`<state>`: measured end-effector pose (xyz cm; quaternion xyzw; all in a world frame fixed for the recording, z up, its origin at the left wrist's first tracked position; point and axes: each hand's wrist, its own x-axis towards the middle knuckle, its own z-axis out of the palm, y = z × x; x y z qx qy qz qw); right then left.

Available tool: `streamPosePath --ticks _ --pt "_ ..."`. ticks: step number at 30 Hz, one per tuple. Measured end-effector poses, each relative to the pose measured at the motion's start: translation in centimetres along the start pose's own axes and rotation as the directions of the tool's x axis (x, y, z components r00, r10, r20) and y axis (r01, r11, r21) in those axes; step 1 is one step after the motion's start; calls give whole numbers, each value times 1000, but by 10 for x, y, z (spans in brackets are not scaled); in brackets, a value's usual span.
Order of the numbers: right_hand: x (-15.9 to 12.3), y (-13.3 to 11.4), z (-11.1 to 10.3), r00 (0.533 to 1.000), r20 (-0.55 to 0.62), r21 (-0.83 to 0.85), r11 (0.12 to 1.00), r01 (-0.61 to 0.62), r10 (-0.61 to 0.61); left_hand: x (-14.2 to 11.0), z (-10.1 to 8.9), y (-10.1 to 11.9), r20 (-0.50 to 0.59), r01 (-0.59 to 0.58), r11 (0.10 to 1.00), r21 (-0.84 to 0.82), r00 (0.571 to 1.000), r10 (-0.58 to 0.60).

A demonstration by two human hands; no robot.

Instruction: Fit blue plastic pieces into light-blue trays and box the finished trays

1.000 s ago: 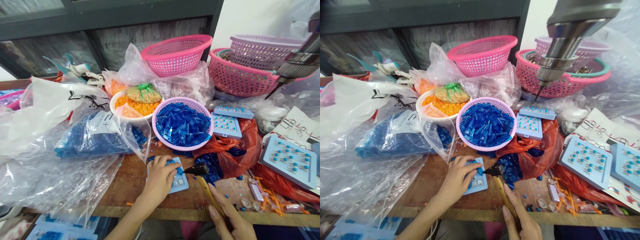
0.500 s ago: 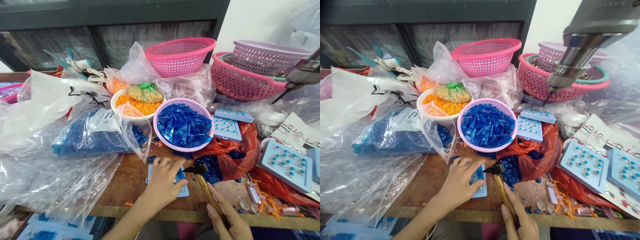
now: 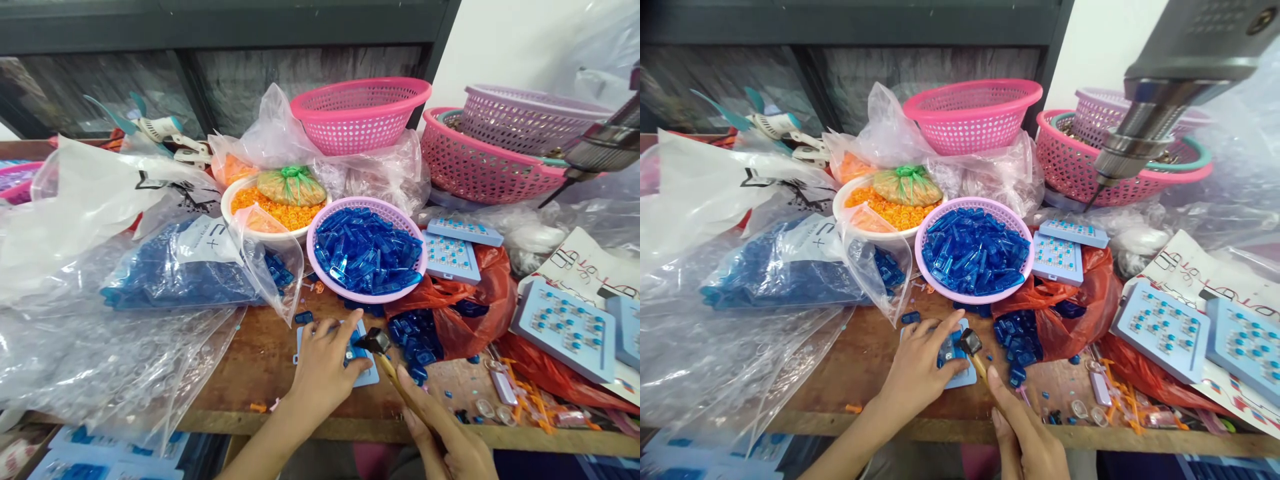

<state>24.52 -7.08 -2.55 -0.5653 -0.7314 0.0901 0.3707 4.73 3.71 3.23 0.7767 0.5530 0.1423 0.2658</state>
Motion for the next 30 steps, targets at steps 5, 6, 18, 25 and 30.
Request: streamPosePath --ticks 5,6,18,25,30 --pt "-7 -12 6 964 -99 -16 968 -250 247 -3 9 -5 -86 -40 998 -39 996 36" --pt "-9 -15 8 953 -113 -17 959 -284 280 -3 10 -6 -108 -54 998 -44 993 49" --pt "-2 1 -9 998 55 -190 981 37 -27 3 7 -5 -74 25 987 -159 997 -38" --pt "4 -5 -5 994 89 -155 985 80 -66 4 10 -7 -76 29 971 -237 996 -48" --pt "2 -5 -9 999 49 -200 979 27 -17 4 9 -3 -63 50 971 -234 996 -67"
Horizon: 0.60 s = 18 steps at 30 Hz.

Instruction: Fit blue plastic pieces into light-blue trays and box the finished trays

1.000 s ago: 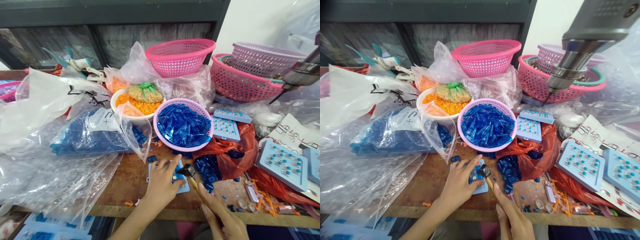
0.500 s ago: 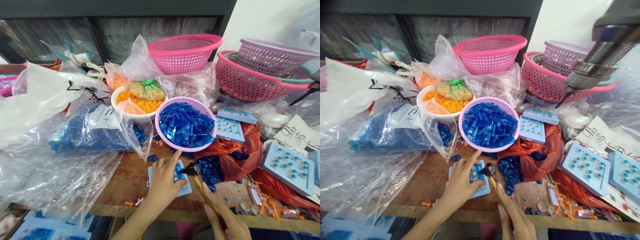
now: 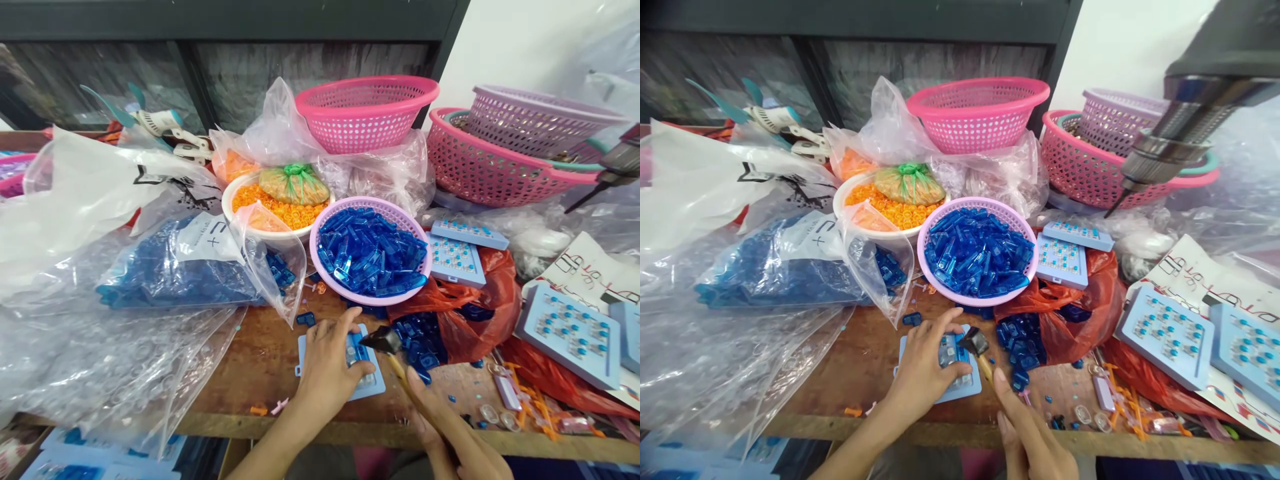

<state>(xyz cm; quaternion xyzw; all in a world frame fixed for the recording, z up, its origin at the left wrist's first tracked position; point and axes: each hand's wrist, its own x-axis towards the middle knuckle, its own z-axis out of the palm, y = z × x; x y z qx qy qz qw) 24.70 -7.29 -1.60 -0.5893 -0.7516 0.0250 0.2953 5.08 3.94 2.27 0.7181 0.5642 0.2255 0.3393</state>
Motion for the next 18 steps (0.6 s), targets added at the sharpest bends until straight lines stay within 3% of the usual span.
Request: streamPosePath --ticks 2,6,9,11,14,18 --pt "-3 2 0 1000 -8 -16 1000 -20 20 -1 1 1 2 -18 1000 11 1000 18" --pt "-8 12 8 994 66 -27 996 86 -84 -4 -4 -13 -38 -114 993 -14 993 113" --pt "-9 17 14 995 78 -27 997 68 -65 -3 -23 -37 -150 -248 969 21 957 248" --pt "-8 17 15 997 63 2 999 40 -40 1 -40 -52 -189 -265 955 133 939 287" --pt "-5 14 13 1000 24 58 998 -1 0 14 -60 -62 -57 -228 930 289 966 254" --pt "1 9 12 1000 -15 117 993 3 -2 35 -65 -58 149 -242 906 348 968 201"
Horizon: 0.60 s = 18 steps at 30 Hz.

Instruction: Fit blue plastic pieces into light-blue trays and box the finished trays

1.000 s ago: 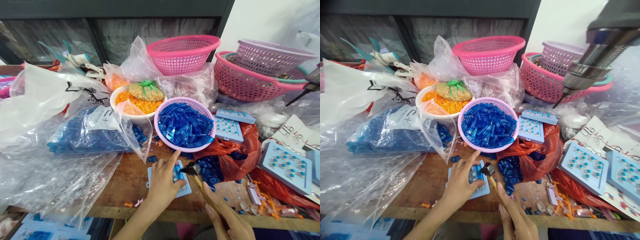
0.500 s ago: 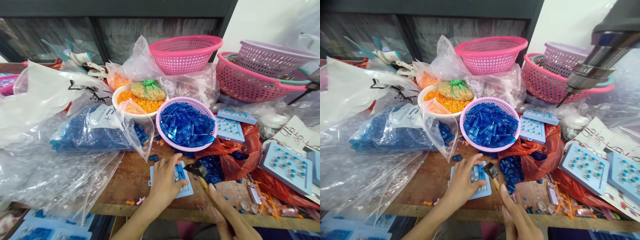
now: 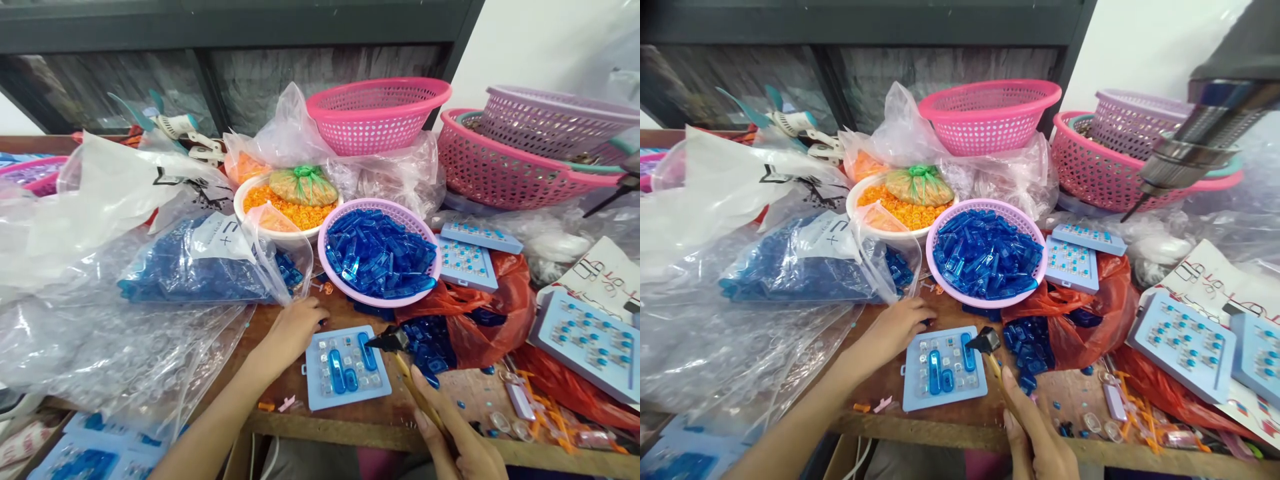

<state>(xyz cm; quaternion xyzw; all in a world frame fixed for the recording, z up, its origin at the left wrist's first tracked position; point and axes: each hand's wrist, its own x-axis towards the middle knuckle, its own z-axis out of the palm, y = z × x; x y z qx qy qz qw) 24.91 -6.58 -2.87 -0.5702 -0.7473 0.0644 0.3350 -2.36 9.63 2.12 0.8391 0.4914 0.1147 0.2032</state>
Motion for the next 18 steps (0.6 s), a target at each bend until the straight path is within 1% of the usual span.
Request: streamPosePath --ticks 1,3,4,6,7,9,11,12,13,16,18 --pt "1 -1 0 1000 -6 6 1000 -3 3 3 0 2 1 -6 1000 -8 1000 6" --pt "2 -2 1 999 -24 8 1000 -30 30 5 -1 6 -32 -19 999 -33 999 18" --pt "2 -2 1 999 -34 10 999 -42 42 3 -1 8 -67 -17 997 -80 998 12" --pt "0 -2 1 998 -36 21 999 -49 50 -6 -2 11 -138 4 961 -276 989 -44" --pt "-1 -1 1 998 -27 27 998 -48 49 -11 -2 13 -154 18 915 -404 984 -88" --pt "-2 0 0 999 -2 29 998 -53 53 -23 -1 16 -140 43 782 -622 976 -165" --pt "-2 0 -1 997 8 21 997 -76 75 -32 2 19 -107 53 693 -719 977 -185" --pt "-2 0 -1 997 8 21 997 -81 81 -35 4 21 -101 54 678 -733 977 -187" --pt "-1 0 -1 996 4 25 996 -84 84 -38 7 24 -102 54 683 -728 977 -186" --pt "0 -1 1 997 2 27 996 -80 80 -39 15 32 -138 64 765 -640 971 -196" --pt "-1 -1 2 997 11 -6 997 -72 72 -36 19 37 -155 92 803 -589 962 -224"
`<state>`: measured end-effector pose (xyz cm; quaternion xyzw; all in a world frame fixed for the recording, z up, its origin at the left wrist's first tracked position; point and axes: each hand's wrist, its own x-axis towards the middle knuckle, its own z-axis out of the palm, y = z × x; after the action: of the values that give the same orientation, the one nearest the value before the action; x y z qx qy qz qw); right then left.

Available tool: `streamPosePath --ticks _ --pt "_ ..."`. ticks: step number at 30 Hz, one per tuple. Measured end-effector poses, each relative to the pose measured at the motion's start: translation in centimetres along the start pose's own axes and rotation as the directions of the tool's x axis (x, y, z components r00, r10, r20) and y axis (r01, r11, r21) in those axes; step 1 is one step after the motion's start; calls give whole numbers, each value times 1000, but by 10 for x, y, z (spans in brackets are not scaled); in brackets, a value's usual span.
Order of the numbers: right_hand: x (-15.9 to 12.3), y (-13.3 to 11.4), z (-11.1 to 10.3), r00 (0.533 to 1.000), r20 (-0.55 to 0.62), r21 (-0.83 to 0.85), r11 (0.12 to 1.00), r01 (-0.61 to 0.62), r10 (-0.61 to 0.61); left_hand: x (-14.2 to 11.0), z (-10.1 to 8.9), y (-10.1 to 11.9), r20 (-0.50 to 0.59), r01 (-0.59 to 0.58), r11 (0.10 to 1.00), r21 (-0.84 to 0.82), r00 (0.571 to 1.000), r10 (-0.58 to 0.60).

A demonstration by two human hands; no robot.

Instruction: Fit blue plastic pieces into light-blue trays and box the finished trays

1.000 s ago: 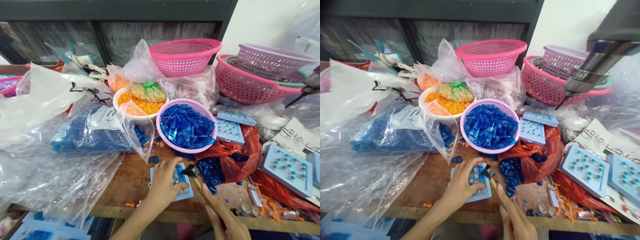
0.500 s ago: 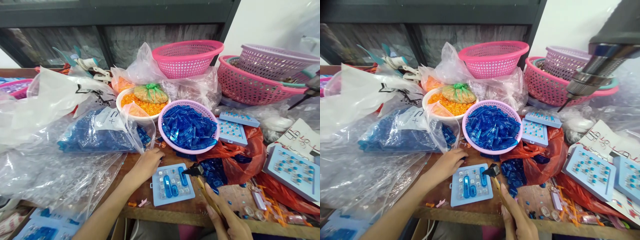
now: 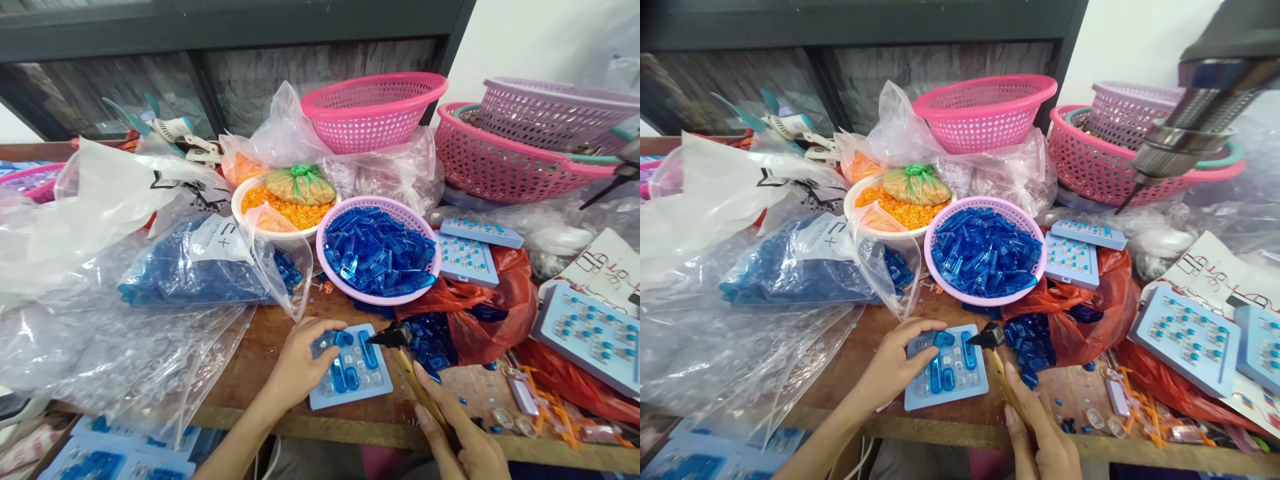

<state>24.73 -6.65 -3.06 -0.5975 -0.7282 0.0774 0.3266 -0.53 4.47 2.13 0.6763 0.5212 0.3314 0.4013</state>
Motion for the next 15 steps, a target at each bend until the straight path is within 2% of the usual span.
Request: streamPosePath --ticks 6,15 --pt "-4 3 1 999 25 -111 993 49 -47 5 11 7 17 89 994 68 996 -90" --pt "12 -18 4 989 -7 -42 988 150 -151 4 14 10 77 94 994 62 992 -98"
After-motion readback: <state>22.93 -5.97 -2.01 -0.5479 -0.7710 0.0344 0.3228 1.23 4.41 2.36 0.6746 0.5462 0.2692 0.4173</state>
